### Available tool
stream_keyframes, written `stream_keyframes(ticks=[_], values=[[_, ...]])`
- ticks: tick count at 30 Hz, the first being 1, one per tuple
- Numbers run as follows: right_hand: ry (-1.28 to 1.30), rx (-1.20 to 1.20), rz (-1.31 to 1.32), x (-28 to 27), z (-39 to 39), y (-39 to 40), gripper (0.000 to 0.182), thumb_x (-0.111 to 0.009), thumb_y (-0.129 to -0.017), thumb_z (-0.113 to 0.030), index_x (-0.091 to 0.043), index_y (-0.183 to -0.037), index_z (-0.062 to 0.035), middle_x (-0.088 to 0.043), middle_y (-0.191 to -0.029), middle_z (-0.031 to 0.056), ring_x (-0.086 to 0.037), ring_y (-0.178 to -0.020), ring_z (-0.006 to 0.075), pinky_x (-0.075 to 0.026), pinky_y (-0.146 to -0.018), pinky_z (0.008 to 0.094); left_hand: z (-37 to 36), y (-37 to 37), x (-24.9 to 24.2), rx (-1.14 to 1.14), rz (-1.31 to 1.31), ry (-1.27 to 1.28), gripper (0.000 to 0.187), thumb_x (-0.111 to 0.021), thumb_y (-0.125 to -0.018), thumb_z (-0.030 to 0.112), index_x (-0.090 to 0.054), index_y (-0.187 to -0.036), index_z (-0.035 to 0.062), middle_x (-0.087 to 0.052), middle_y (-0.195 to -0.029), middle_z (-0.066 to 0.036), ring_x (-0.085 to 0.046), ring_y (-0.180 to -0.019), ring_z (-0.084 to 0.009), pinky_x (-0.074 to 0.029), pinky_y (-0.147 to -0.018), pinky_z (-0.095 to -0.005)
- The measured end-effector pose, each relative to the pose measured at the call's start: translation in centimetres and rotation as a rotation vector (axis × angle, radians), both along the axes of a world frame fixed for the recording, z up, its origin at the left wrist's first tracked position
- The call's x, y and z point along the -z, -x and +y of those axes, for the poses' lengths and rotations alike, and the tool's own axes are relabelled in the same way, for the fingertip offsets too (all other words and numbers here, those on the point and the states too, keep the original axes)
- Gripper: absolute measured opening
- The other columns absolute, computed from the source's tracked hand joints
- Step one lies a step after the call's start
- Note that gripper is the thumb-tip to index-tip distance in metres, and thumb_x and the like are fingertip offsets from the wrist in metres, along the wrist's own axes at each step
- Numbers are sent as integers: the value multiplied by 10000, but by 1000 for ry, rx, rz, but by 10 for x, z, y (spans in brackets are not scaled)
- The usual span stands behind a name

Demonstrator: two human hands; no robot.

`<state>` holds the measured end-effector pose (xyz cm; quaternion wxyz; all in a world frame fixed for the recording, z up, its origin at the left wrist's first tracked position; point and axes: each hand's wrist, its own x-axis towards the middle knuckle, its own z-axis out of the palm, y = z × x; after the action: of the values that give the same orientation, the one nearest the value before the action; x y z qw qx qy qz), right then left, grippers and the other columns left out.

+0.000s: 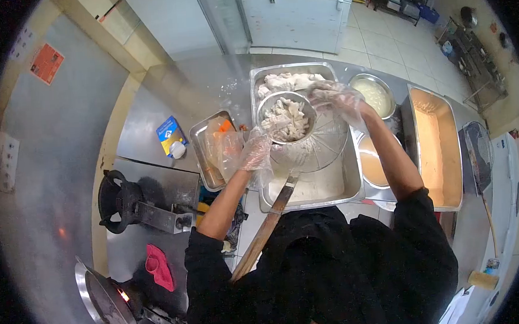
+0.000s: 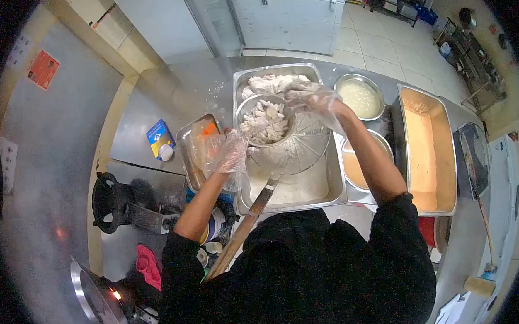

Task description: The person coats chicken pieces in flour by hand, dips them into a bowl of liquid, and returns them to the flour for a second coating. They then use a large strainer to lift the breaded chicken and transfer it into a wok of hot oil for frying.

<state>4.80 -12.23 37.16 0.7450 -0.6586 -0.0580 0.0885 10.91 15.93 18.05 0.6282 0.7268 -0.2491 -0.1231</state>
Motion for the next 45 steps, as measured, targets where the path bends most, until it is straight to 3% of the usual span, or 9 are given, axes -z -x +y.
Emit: stream_keyframes(ticks=[6,10,12,24,32,35,38,41,45], values=[[345,217,332,25,8,41,333,-493,-860,-192,-500,-1147,-26,-468,-1200,151,-516,-1018,230,-430,-892,335,9,-7,25,-135,135,-28,320,-481,-876,184,-429,-1147,23,-500,-1058,-74,-542,-852,-150,-528,-630,-257],[361,97,97,126,18,61,315,-549,-826,-152,-520,-1110,-22,-506,-1151,132,-529,-988,200,-451,-850,309,17,22,-83,-102,105,-16,340,-494,-868,188,-419,-1146,6,-508,-1046,-78,-547,-847,-156,-525,-626,-251],[24,211,390,101,39,76,354,-597,-798,-163,-510,-1112,-26,-505,-1133,159,-535,-974,188,-458,-831,296,32,35,-117,-135,507,228,378,-507,-857,185,-394,-1163,-4,-506,-1055,-91,-544,-901,-166,-515,-643,-242],[-424,-85,979,162,101,106,342,-416,-882,-331,-540,-986,-30,-615,-804,62,-541,-721,144,-465,-678,256,156,104,-184,-548,484,178,329,-520,-829,179,-475,-1082,-26,-531,-924,-78,-561,-739,-139,-500,-568,-249],[-136,383,553,151,150,114,191,-512,-833,-225,-521,-687,-103,-482,-598,-3,-466,-544,111,-413,-523,247,200,217,-182,-1098,368,133,305,-587,-757,200,-536,-991,11,-547,-822,-44,-489,-615,-114,-376,-462,-204],[-683,503,342,105,150,119,167,-487,-850,-204,-516,-724,-97,-497,-635,8,-484,-577,120,-422,-551,258,243,263,-154,-1160,422,312,284,-567,-775,184,-529,-990,1,-546,-811,-47,-487,-601,-116,-369,-454,-202],[-186,339,430,133,124,101,122,-465,-869,-166,-499,-788,-81,-511,-702,26,-493,-621,130,-432,-583,275,235,301,-154,-1244,303,389,258,-560,-777,172,-526,-969,3,-545,-783,-45,-492,-587,-122,-371,-457,-201],[-660,371,428,102,134,122,160,-407,-860,-137,-487,-740,-69,-491,-648,50,-498,-591,167,-450,-563,298,259,343,-128,-1248,236,344,224,-556,-784,168,-531,-956,28,-554,-794,-40,-517,-618,-128,-395,-491,-205],[-257,277,257,169,110,77,291,-359,-872,-221,-534,-706,-58,-522,-680,44,-507,-641,129,-428,-609,274,276,400,-109,-1216,208,343,244,-546,-790,132,-529,-1013,36,-569,-879,-45,-530,-643,-123,-410,-477,-202]])
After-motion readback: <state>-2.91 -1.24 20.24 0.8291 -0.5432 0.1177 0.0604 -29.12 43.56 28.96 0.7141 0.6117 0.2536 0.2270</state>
